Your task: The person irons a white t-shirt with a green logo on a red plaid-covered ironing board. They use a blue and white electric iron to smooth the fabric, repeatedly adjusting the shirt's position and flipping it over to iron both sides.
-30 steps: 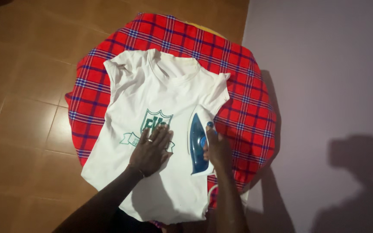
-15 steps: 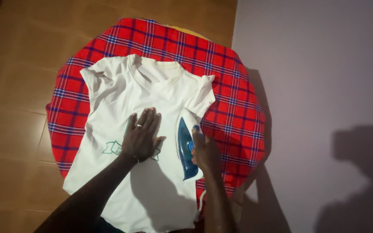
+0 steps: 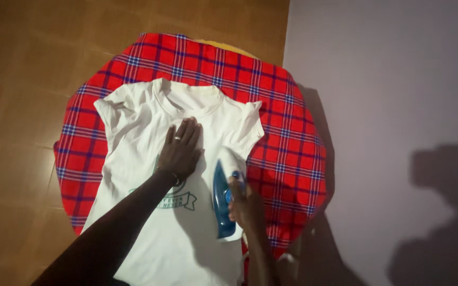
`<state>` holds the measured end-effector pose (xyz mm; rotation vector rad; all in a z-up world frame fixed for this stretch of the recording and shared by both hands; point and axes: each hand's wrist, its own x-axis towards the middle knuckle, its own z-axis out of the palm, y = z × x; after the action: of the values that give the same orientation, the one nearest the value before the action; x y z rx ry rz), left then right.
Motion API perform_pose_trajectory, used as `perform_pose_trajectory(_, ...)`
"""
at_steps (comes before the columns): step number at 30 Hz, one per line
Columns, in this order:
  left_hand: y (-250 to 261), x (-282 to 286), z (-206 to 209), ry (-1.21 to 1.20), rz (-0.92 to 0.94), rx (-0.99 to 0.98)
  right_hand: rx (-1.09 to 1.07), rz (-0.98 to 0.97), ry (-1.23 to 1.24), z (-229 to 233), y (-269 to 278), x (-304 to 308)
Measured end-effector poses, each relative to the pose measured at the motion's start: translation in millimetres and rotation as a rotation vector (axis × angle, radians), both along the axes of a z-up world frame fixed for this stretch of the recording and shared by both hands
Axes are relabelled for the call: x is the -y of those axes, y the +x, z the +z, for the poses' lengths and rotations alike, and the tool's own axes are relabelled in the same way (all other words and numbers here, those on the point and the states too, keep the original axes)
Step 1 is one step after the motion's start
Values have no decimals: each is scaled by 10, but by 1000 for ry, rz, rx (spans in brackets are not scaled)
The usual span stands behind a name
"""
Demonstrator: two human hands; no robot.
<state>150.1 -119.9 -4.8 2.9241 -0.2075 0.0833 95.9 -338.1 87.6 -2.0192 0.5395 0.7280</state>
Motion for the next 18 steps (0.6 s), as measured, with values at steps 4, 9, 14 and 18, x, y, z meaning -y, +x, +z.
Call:
perform_pose_trajectory(4,388,-13,32,-219,13,19,19,-99,90,-100,139,-83)
perform_pose_trajectory(9,909,102,169,-472,185,44,-115,-93,-42,53,158,-213)
perform_pose_trajectory(14,1384,236,-80,-654,255,-21,-184,-201,-39,300,316,-474)
perform_pose_trajectory(18,1751,282,-459,-735,299,-386,-71,-91,11,236,456,-588)
